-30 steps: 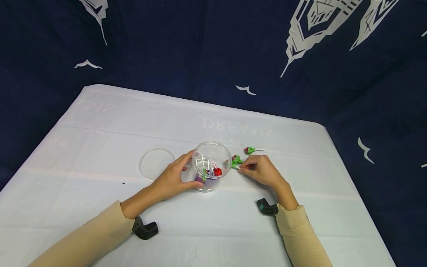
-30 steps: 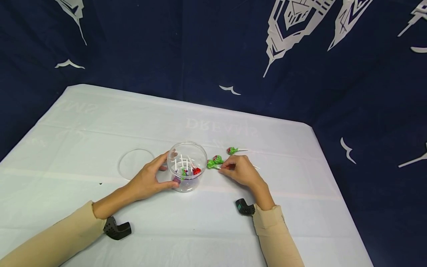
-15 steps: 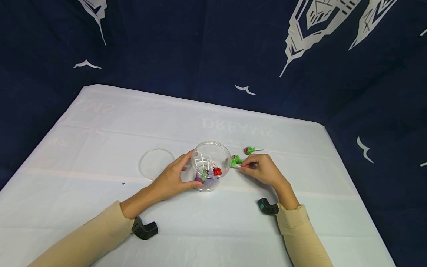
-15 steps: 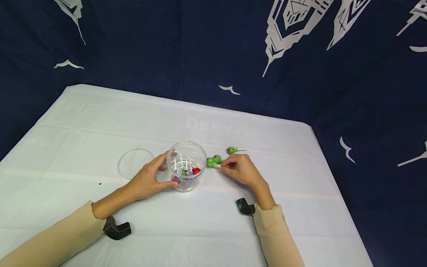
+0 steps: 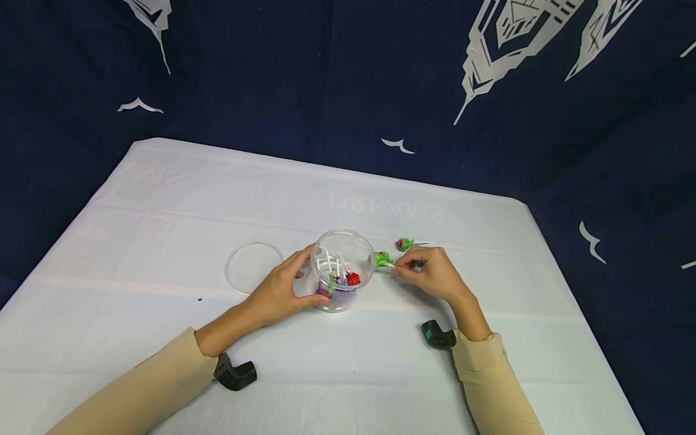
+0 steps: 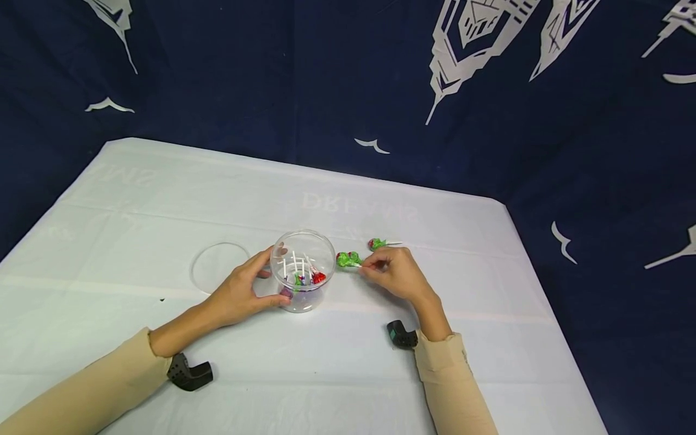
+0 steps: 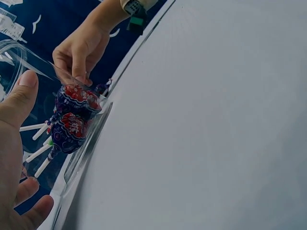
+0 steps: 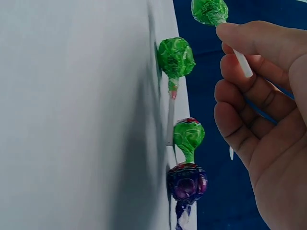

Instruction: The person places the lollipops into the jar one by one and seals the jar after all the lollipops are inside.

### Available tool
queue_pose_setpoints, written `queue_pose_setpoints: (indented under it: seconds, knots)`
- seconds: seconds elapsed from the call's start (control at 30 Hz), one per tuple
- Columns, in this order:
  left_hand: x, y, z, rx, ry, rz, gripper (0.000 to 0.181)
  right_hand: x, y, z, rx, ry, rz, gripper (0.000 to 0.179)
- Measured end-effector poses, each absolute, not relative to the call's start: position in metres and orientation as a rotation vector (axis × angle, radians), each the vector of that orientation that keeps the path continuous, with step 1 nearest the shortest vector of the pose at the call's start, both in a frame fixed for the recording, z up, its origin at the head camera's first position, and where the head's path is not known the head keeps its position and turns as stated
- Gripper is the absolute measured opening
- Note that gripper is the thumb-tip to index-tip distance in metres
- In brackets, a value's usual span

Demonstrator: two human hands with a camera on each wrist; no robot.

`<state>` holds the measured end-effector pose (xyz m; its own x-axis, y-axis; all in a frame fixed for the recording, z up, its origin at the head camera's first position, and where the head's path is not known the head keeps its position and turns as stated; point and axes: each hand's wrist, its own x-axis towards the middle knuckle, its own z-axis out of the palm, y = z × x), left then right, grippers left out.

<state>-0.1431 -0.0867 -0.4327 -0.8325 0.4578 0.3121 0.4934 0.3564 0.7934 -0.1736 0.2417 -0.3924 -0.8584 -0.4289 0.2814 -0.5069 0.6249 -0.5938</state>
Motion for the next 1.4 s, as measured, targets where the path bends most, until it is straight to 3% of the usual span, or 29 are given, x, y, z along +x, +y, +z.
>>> queue_pose_setpoints:
  seconds: [0.77, 1.1, 1.4]
  knots:
    - [-0.143, -0.086, -0.433, -0.889, -2.562, -1.490, 0.099, -0.161, 0.242, -0.355, 0.738, -2.499, 1.089, 0.016]
    - [-0.143, -0.086, -0.434, -0.897, -2.555, -1.489, 0.098, -0.137, 0.217, -0.315, 0.796, -2.430, 1.112, 0.015]
    - [-0.143, -0.087, -0.434, -0.899, -2.552, -1.491, 0.098, -0.152, 0.229, -0.334, 0.895, -2.332, 1.282, 0.013]
